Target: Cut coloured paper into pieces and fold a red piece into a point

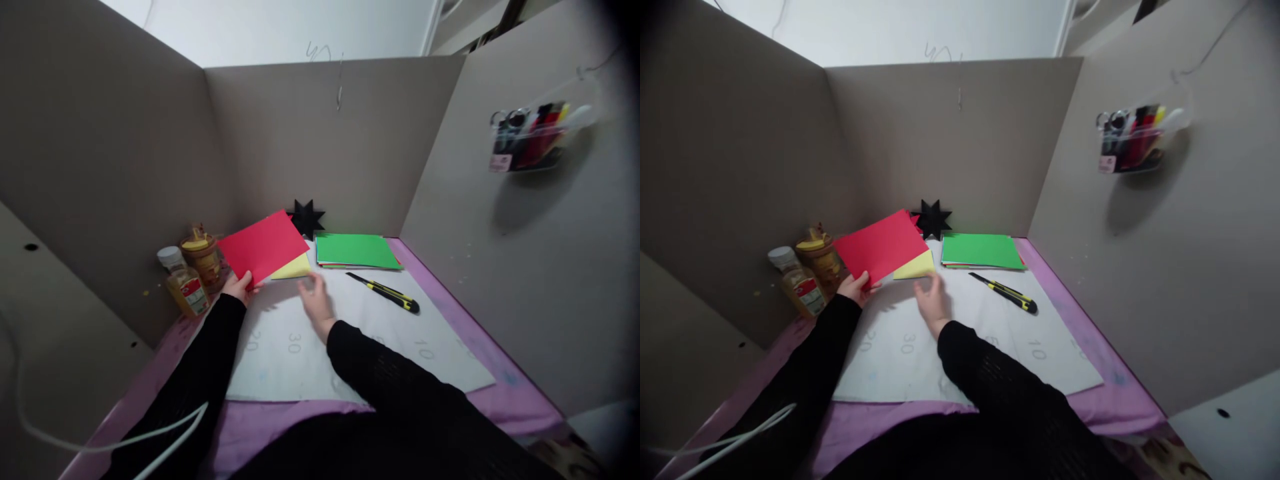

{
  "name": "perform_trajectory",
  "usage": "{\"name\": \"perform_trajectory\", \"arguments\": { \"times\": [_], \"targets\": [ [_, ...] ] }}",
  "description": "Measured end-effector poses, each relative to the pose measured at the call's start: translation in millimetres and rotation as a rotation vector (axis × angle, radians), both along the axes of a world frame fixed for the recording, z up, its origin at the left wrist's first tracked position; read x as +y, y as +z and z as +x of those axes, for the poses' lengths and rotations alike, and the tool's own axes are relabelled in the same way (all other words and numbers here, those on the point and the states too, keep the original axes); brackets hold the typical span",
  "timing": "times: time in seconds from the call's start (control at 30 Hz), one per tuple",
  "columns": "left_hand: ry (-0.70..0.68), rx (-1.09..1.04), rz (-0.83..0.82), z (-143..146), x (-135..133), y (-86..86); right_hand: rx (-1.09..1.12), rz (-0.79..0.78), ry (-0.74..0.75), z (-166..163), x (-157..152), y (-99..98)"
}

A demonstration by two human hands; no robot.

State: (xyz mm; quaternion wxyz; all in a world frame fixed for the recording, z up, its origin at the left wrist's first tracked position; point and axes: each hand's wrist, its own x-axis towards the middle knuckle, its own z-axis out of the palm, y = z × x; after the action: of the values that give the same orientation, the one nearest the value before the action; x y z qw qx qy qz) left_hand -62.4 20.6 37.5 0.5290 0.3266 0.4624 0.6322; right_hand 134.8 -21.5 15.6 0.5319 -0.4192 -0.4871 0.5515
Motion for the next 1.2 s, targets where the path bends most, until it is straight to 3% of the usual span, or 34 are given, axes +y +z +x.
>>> {"name": "perform_trajectory", "arguments": {
  "times": [0.07, 0.1, 0.17, 0.23, 0.3, 0.4, 0.53, 0.67, 0.9, 1.2],
  "targets": [
    [-0.063, -0.024, -0.031, 10, -5, -0.9, -0.006, 0.151, -0.308, 23, 13, -0.9],
    [-0.105, -0.03, -0.042, 16, -9, -2.2, 0.008, 0.225, -0.363, 32, 16, -1.4],
    [-0.238, -0.035, -0.039, 30, -17, -6.7, 0.098, 0.251, -0.278, 41, 16, -2.7],
    [-0.414, -0.016, -0.012, 44, -25, -13.0, 0.198, 0.163, -0.114, 40, 12, -4.4],
    [-0.511, 0.083, 0.041, 52, -30, -19.4, 0.244, 0.086, -0.065, 36, 9, -5.1],
    [-0.435, 0.225, 0.168, 52, -27, -24.6, 0.12, 0.134, -0.183, 37, 7, -1.5],
    [-0.211, 0.234, 0.315, 36, -16, -19.5, -0.078, 0.374, -0.357, 52, 6, 10.2],
    [-0.274, 0.281, 0.328, 27, -16, -10.5, -0.093, 0.513, -0.281, 60, 2, 19.1],
    [-0.364, 0.259, 0.257, 29, -16, -16.9, 0.013, 0.391, 0.031, 46, 1, 8.3],
    [-0.253, 0.268, 0.239, 41, -22, -16.5, 0.032, 0.323, -0.085, 39, -3, 9.5]
  ]
}}
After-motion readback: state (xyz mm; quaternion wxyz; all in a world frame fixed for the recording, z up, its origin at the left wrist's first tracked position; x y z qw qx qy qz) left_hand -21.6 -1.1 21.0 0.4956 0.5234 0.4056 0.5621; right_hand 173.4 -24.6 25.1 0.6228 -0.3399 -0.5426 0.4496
